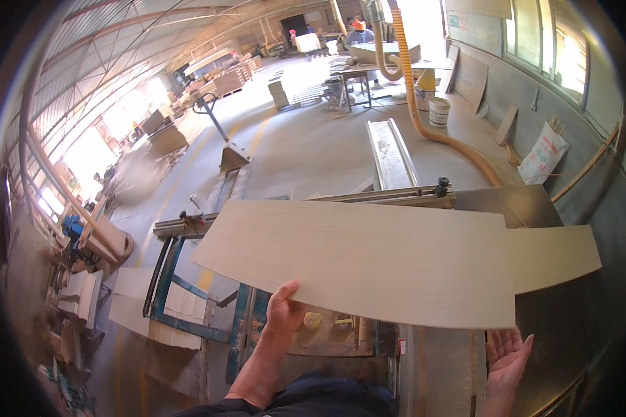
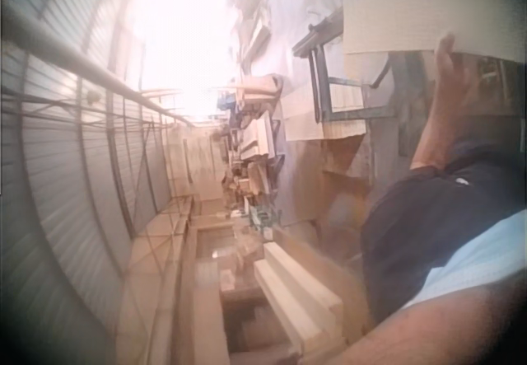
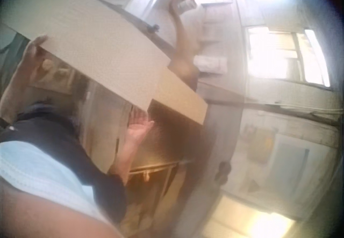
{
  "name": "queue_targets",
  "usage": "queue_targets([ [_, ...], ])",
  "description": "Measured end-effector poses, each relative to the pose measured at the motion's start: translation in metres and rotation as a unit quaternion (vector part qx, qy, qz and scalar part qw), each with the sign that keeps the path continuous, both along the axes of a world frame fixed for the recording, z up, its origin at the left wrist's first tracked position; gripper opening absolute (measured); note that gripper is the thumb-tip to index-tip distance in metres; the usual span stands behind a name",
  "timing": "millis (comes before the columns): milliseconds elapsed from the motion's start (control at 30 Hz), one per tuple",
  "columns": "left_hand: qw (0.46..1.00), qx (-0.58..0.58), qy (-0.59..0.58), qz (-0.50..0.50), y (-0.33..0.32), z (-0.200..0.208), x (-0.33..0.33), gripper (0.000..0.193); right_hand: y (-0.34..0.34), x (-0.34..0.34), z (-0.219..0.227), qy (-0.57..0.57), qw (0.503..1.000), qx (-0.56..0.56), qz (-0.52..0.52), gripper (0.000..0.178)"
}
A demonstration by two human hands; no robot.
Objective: The person repeatedly picks up large flat wood panels, places them on a table saw, and pushes them through the blade to cut them. The cut pieces are then stacked on the floor or a nearby pallet.
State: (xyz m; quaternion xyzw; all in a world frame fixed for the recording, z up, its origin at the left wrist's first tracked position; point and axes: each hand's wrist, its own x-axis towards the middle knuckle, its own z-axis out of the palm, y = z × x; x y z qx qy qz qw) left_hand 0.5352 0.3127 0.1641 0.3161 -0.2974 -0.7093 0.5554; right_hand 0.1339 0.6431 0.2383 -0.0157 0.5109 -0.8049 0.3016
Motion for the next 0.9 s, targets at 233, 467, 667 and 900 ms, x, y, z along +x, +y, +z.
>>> queue_targets([
  [233,0.859,-0.376,-0.335,0.086,0.053,-0.051,0.094,0.022,0.005,0.057,0.0,-0.039,0.984,-0.005,0.172,0.077],
  [467,0.992,-0.094,-0.086,0.02,0.079,-0.066,0.191,0.019,-0.037,0.137,-0.023,-0.021,0.96,0.117,0.254,0.069],
  [667,0.985,0.121,0.113,0.045,0.079,-0.088,0.293,0.026,-0.071,0.212,-0.067,0.066,0.918,0.114,0.374,0.045],
  [900,0.97,0.129,0.1,0.179,0.041,-0.124,0.423,0.025,-0.136,0.319,-0.108,0.113,0.886,0.114,0.435,0.028],
])
